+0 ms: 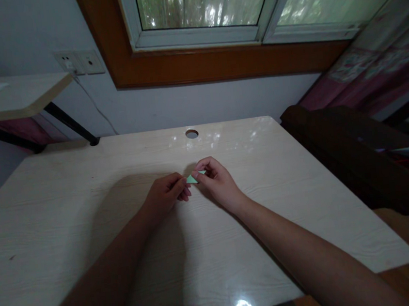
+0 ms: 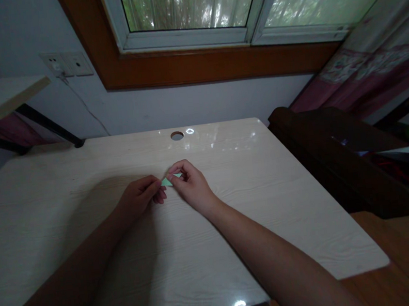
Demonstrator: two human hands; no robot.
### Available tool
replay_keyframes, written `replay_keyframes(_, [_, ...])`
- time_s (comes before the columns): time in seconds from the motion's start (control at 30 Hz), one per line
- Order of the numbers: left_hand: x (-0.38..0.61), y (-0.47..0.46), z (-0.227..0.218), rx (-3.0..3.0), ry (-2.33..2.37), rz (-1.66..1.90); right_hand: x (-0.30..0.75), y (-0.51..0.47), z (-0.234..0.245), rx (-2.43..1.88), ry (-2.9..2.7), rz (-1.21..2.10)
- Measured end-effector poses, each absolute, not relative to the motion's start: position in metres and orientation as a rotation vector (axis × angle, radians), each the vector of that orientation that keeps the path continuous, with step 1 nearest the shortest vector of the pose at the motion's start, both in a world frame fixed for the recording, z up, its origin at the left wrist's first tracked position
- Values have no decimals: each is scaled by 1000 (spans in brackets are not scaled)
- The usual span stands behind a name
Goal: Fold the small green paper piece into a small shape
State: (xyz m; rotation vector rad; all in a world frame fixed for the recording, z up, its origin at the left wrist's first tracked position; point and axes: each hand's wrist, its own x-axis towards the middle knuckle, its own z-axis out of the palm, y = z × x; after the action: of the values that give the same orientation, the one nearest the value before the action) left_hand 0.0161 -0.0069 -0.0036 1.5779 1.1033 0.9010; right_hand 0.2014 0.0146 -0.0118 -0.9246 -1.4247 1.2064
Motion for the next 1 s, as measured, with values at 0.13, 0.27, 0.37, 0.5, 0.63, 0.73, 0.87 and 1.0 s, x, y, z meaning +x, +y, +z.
replay_keyframes(0.13, [16, -7, -2, 1557, 1088, 899, 202, 15, -15, -935, -1436, 1193])
replay_keyframes(0.27, [15, -7, -1, 1532, 1086, 921, 203, 16, -17, -937, -1457, 1156])
replay_keyframes(0.37, [15, -6, -2, 1505, 1079, 930, 203, 16, -16, -936, -1456, 1152])
replay_keyframes(0.5, [14, -5, -4, 1492, 1062, 925, 203, 15, -16, -946, -1492, 1139])
replay_keyframes(0.63, [14, -4, -3, 1463, 1037, 910, 204, 14, -15, -939, -1530, 1114])
replay_keyframes(0.73, [13, -3, -1, 1453, 1022, 887, 205, 14, -15, -927, -1538, 1109])
replay_keyframes(0.87, [12, -1, -3, 1445, 987, 870, 205, 14, -14, -912, -1528, 1111])
replay_keyframes(1.0, [13, 0, -4, 1445, 1019, 861, 205, 13, -14, -904, -1521, 1117])
